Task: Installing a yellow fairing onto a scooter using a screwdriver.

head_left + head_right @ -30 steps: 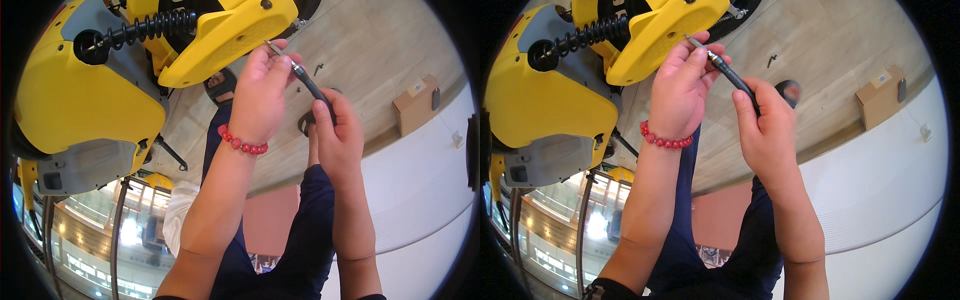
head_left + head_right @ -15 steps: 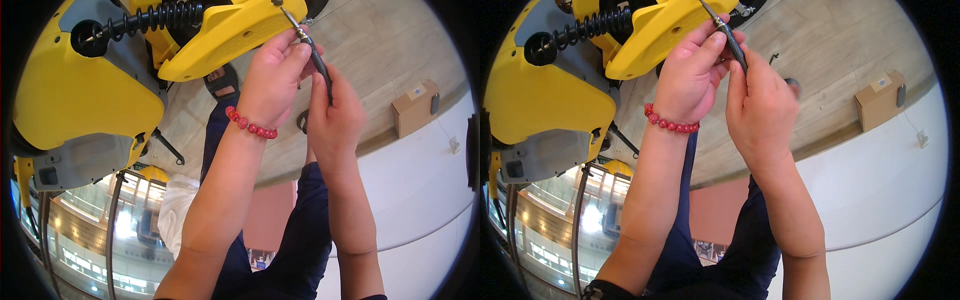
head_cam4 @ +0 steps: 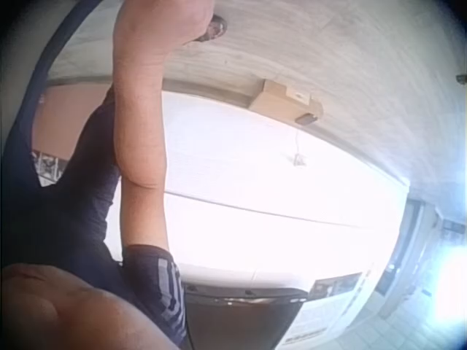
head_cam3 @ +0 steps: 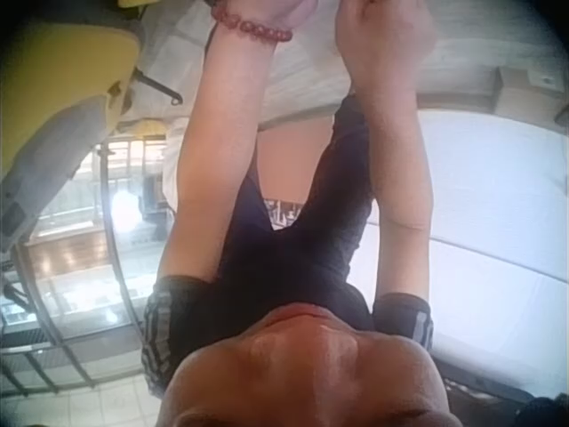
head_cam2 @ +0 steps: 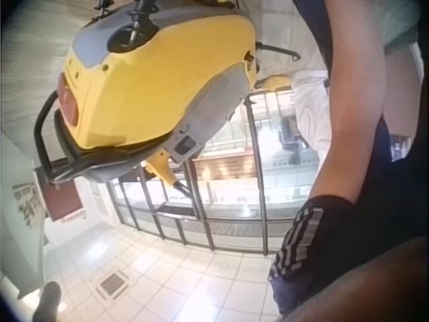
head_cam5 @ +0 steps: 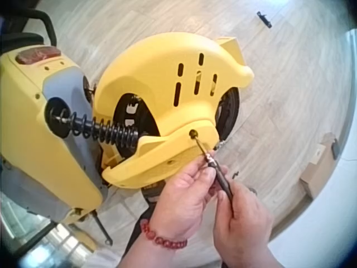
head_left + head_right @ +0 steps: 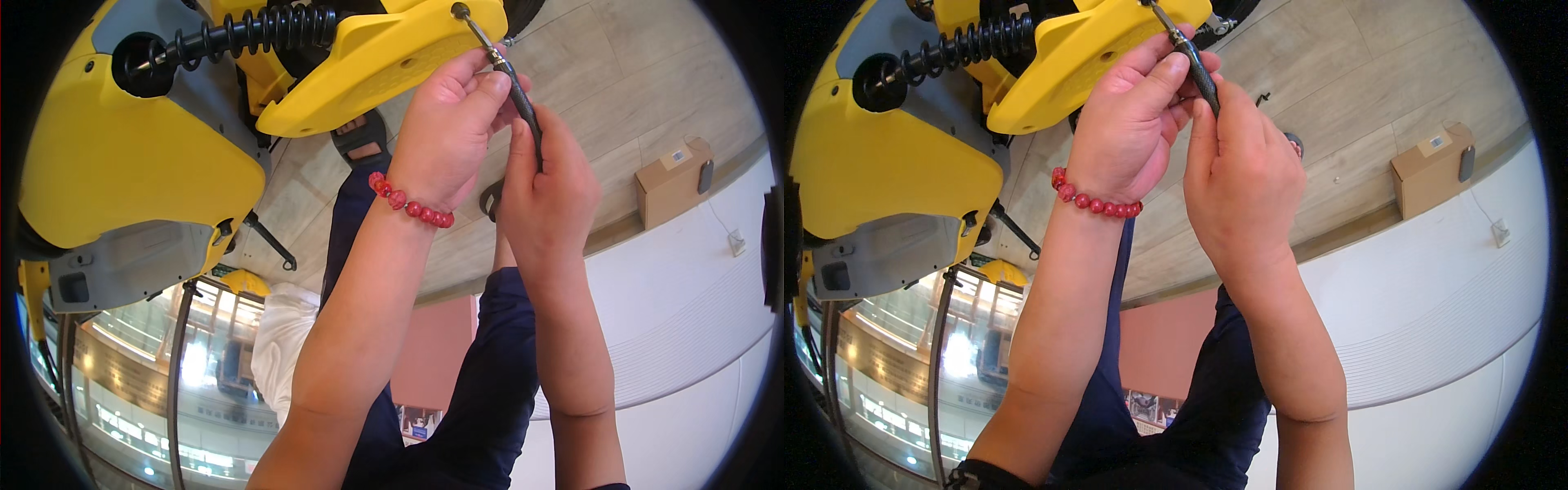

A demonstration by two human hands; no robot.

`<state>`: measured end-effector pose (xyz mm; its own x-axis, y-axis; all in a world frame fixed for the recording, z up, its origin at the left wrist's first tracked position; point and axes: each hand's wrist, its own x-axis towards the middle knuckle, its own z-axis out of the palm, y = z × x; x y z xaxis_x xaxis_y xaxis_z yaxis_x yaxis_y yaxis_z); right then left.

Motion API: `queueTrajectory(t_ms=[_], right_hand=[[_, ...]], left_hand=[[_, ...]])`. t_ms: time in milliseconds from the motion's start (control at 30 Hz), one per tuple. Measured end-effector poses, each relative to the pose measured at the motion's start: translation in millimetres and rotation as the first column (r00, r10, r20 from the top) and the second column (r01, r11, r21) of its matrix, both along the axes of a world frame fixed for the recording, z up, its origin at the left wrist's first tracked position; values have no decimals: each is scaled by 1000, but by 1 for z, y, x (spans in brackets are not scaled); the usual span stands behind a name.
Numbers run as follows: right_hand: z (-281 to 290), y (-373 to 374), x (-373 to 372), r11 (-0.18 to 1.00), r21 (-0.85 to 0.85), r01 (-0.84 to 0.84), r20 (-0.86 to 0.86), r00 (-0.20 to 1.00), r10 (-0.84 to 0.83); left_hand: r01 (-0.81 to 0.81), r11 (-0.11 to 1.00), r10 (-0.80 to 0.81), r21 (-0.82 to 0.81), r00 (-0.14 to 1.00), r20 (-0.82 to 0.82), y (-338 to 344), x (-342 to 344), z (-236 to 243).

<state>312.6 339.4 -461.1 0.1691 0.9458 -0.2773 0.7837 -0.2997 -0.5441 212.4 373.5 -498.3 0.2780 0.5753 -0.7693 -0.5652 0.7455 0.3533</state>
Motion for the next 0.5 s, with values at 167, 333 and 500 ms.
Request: queueTrajectory(t_ms=[167, 333, 500], right_hand=[[18, 20, 1, 869, -417, 265, -242, 889, -388], [23, 38, 27, 354, -932, 77, -361, -125, -924], [33, 24, 3, 847, -508, 157, -333, 871, -361]], left_hand=[[16, 1000, -16, 8, 1000, 3, -1, -6, -2], [11, 999, -10, -32, 999, 42, 4, -2, 0], [-3, 996, 10, -90, 997, 73, 6, -7, 0]])
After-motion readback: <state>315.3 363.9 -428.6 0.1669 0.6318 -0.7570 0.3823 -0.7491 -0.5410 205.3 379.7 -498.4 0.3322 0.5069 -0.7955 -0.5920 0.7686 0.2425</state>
